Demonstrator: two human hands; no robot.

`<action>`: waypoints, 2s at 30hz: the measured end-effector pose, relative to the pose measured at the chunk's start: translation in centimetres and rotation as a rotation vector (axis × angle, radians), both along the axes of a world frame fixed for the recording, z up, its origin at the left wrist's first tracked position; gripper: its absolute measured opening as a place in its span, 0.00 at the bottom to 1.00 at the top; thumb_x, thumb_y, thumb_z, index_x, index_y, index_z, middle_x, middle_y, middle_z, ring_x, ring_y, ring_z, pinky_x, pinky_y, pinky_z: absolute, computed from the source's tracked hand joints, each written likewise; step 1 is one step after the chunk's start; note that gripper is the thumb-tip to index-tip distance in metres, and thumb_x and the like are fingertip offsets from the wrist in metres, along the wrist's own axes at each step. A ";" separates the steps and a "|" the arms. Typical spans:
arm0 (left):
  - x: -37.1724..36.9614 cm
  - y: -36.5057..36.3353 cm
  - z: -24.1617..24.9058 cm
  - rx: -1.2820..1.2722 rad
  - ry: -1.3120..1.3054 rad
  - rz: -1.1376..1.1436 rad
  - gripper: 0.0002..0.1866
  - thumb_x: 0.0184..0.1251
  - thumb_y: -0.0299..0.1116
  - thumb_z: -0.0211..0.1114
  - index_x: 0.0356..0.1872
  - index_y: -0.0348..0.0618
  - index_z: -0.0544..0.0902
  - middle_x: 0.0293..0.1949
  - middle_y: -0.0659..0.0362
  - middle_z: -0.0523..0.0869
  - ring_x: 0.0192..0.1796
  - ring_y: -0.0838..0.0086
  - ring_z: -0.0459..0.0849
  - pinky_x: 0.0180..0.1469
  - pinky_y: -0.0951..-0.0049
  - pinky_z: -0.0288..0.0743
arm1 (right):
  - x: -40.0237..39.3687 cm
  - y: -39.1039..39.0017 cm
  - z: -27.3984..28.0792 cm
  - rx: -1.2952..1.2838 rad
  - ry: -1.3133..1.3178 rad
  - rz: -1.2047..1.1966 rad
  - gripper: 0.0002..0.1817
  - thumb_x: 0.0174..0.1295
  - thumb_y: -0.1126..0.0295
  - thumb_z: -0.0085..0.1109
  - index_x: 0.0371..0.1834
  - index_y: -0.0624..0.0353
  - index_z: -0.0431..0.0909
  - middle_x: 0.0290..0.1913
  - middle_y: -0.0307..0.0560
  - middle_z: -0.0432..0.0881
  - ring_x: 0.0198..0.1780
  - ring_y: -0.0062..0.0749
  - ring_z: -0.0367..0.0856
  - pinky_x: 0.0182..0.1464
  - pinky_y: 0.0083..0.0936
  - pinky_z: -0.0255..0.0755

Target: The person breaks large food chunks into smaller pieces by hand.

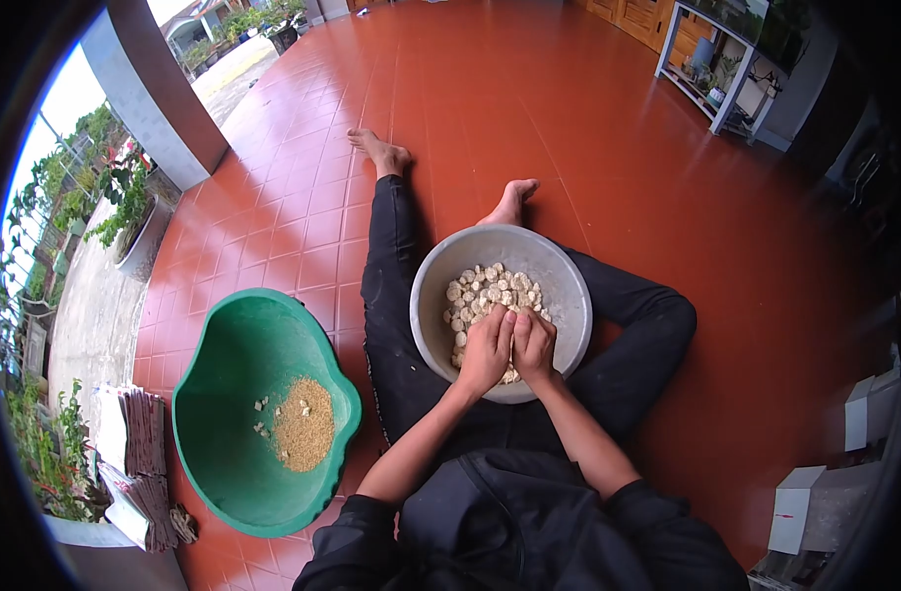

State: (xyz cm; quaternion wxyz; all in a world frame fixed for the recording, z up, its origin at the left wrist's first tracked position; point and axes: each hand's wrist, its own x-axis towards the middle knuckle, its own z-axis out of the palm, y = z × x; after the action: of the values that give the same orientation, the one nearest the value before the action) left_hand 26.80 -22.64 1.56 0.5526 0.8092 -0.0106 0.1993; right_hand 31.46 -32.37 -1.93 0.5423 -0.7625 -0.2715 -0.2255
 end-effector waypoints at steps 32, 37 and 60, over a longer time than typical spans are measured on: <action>-0.2 -1.2 -2.0 -0.154 0.093 0.208 0.18 0.77 0.38 0.47 0.30 0.34 0.72 0.22 0.40 0.76 0.24 0.48 0.75 0.31 0.56 0.68 | 0.3 0.5 -0.7 -0.032 0.101 0.064 0.20 0.71 0.64 0.42 0.22 0.64 0.66 0.19 0.62 0.71 0.23 0.60 0.74 0.24 0.45 0.64; -0.5 -0.2 -0.9 -0.030 0.204 0.144 0.16 0.76 0.40 0.48 0.34 0.36 0.72 0.26 0.39 0.78 0.32 0.43 0.79 0.33 0.53 0.69 | 0.3 1.3 -0.5 0.030 0.290 -0.035 0.24 0.74 0.60 0.39 0.24 0.66 0.74 0.20 0.61 0.74 0.23 0.56 0.76 0.27 0.43 0.65; -0.6 -1.2 -4.3 -0.163 0.178 0.254 0.18 0.77 0.41 0.46 0.34 0.35 0.72 0.27 0.36 0.78 0.32 0.41 0.77 0.35 0.52 0.68 | -0.6 1.3 -2.9 -0.002 0.199 0.039 0.21 0.72 0.64 0.41 0.22 0.65 0.69 0.20 0.63 0.73 0.24 0.61 0.75 0.26 0.46 0.65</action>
State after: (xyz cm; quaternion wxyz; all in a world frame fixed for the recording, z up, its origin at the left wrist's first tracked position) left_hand 26.21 -23.88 -2.74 0.5853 0.7711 0.1570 0.1953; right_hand 30.83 -31.06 -4.87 0.5701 -0.7762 -0.2312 -0.1380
